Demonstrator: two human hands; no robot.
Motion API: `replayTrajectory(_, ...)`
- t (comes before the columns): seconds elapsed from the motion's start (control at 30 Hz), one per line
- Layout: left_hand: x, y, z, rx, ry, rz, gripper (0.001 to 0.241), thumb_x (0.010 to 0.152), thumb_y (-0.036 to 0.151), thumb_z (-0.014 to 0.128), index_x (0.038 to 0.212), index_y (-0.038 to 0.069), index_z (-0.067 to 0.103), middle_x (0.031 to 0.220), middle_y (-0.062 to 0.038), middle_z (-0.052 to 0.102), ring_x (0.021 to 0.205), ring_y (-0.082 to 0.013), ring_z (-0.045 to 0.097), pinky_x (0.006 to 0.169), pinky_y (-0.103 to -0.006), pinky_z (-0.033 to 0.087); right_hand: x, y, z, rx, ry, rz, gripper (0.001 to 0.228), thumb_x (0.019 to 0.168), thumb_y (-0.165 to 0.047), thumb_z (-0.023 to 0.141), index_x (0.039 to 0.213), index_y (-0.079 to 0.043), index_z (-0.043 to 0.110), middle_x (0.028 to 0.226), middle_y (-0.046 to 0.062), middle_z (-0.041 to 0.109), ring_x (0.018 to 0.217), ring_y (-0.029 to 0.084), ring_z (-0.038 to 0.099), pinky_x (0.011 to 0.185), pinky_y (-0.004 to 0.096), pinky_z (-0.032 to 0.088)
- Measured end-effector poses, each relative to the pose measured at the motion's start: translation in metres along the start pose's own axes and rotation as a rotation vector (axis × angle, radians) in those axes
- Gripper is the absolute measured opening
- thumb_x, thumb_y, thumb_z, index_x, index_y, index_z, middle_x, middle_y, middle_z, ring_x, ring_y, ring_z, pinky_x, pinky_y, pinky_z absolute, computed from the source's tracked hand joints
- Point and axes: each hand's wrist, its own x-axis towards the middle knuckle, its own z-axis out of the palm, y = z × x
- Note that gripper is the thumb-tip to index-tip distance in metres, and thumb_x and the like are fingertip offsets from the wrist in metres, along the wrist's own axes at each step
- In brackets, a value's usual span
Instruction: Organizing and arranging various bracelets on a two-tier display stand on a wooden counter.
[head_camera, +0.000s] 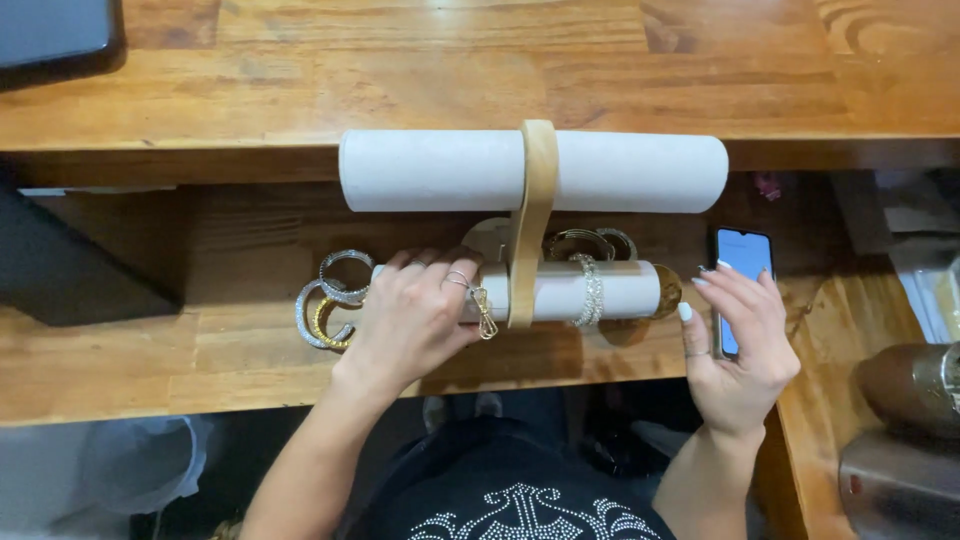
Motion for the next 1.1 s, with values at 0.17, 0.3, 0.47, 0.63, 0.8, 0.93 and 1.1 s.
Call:
replayTrajectory(0.17, -0.003, -0.002, 0.006, 0.003, 0.026, 0.007, 0.080, 0.049, 0.049, 0.095, 0.111, 0.009, 0.065, 0.076, -0.007, 0.067, 0.074, -0.0298, 0.069, 0.084, -0.0445, 0.053, -0.036, 0.041, 0.011, -0.070, -0.093, 0.114, 0.022, 0.097, -0.006, 0.076, 0.118, 0.000, 0.071, 0.119, 0.016, 0.071, 0.119, 0.036, 0.067, 0.120, 0.054, 0.043)
replayTrajectory(0.3, -0.003, -0.001, 0.004, -0.023, 0.039, 0.021, 0.087, 0.045, 0.051, 0.096, 0.114, 0.008, 0.065, 0.079, -0.009, 0.068, 0.073, -0.0296, 0.071, 0.090, -0.0466, 0.054, -0.066, 0.067, 0.034, -0.227, -0.257, 0.081, 0.032, 0.083, -0.025, 0.087, 0.109, -0.013, 0.074, 0.114, 0.004, 0.070, 0.114, 0.027, 0.064, 0.112, 0.042, 0.038)
replayTrajectory(0.47, 0.001, 0.003, -0.010, -0.011, 0.048, 0.036, 0.096, 0.051, 0.055, 0.094, 0.127, 0.006, 0.063, 0.104, -0.013, 0.070, 0.105, -0.0305, 0.068, 0.099, -0.0469, 0.049, -0.070, 0.075, 0.047, -0.265, -0.242, 0.085, 0.019, 0.082, -0.016, 0.086, 0.091, -0.008, 0.071, 0.120, 0.008, 0.066, 0.122, 0.033, 0.057, 0.106, 0.044, 0.041)
replayTrajectory(0.63, -0.004, 0.002, -0.025, 0.044, 0.032, 0.021, 0.122, 0.036, 0.065, 0.090, 0.137, 0.004, 0.059, 0.121, -0.015, 0.068, 0.122, -0.0312, 0.062, 0.109, -0.0493, 0.044, -0.047, 0.058, 0.024, -0.065, -0.188, 0.144, 0.015, 0.093, -0.007, 0.077, 0.095, 0.003, 0.067, 0.136, 0.022, 0.061, 0.130, 0.047, 0.055, 0.110, 0.053, 0.043)
replayTrajectory(0.8, -0.021, -0.010, -0.047, 0.022, 0.097, -0.099, 0.106, 0.067, 0.085, 0.075, 0.129, -0.001, 0.063, 0.118, -0.014, 0.070, 0.119, -0.0348, 0.064, 0.111, -0.0507, 0.042, -0.017, 0.072, 0.000, 0.712, 0.387, 0.553, 0.042, 0.097, -0.027, 0.079, 0.124, -0.001, 0.060, 0.148, 0.023, 0.061, 0.133, 0.029, 0.066, 0.109, 0.043, 0.065)
replayTrajectory(0.93, -0.043, -0.027, -0.050, -0.011, 0.040, -0.228, 0.101, 0.066, 0.074, 0.080, 0.136, 0.004, 0.060, 0.129, -0.012, 0.067, 0.122, -0.0309, 0.061, 0.109, -0.0482, 0.043, 0.036, 0.080, -0.002, 0.984, 0.486, 0.738, 0.039, 0.087, -0.030, 0.087, 0.107, -0.011, 0.059, 0.113, 0.010, 0.072, 0.103, 0.022, 0.074, 0.095, 0.038, 0.065)
replayTrajectory(1.1, -0.052, -0.035, -0.040, -0.245, -0.166, -0.419, 0.076, 0.076, 0.034, 0.085, 0.145, 0.022, 0.056, 0.131, -0.012, 0.063, 0.108, -0.0365, 0.064, 0.085, -0.0499, 0.051, 0.082, 0.066, 0.025, 1.059, 0.359, 0.789, 0.029, 0.093, -0.034, 0.082, 0.099, -0.015, 0.060, 0.095, 0.004, 0.071, 0.085, 0.019, 0.068, 0.078, 0.037, 0.058)
